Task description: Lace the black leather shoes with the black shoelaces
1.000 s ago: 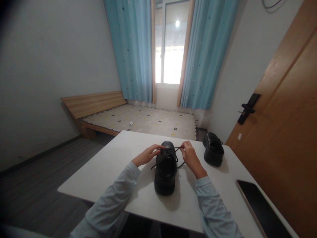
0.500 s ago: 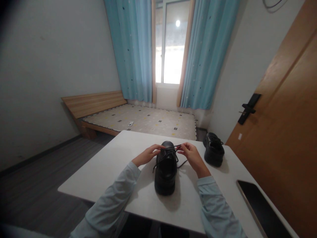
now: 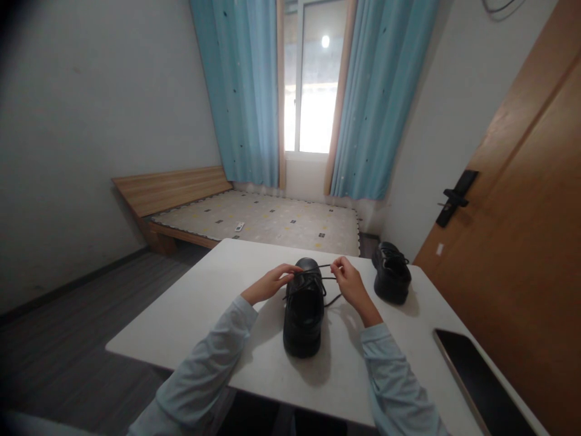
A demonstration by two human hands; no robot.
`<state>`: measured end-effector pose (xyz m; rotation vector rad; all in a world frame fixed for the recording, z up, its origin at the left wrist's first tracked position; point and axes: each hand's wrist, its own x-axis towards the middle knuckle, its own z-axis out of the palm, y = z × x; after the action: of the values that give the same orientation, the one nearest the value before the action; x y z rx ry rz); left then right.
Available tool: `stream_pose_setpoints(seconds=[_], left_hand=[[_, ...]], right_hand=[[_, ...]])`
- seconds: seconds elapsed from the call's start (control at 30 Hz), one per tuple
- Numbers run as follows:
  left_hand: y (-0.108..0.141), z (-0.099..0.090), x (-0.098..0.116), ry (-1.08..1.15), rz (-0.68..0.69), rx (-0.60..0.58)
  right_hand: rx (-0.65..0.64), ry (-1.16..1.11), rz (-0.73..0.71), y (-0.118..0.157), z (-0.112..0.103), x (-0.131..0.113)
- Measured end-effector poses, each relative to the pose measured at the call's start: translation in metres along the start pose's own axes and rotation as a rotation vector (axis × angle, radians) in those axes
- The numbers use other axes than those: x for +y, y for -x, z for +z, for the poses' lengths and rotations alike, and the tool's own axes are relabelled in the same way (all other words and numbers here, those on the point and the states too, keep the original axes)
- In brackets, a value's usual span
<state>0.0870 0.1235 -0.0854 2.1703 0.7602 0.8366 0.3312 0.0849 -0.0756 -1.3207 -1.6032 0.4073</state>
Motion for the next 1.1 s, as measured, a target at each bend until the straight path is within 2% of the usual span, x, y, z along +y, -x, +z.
stream_pose_setpoints(seconds=[0.13, 0.3, 0.47, 0.7, 0.93, 1.1], left_hand=[[0.0, -0.001, 0.002, 0.005, -0.01, 0.001], [0.0, 0.0, 0.001, 0.004, -0.015, -0.006], [0.0, 0.0, -0.002, 0.002, -0.003, -0.009], [0.0, 0.0, -0.002, -0.001, -0.003, -0.011], [0.0, 0.001, -0.003, 0.006, 0.001, 0.001], [0.001, 0.001, -0.004, 0.006, 0.003, -0.002]], right_hand=[[-0.01, 0.256, -0.127, 0.001, -0.002, 0.004], [-0.101, 0.376, -0.165, 0.003, -0.002, 0.007], [-0.172, 0.366, -0.144, 0.003, -0.004, 0.006], [-0.048, 0.23, -0.18, 0.0, -0.006, 0.002], [0.129, -0.016, 0.064, -0.004, -0.007, 0.019], [0.192, -0.327, 0.232, -0.004, -0.008, 0.016]])
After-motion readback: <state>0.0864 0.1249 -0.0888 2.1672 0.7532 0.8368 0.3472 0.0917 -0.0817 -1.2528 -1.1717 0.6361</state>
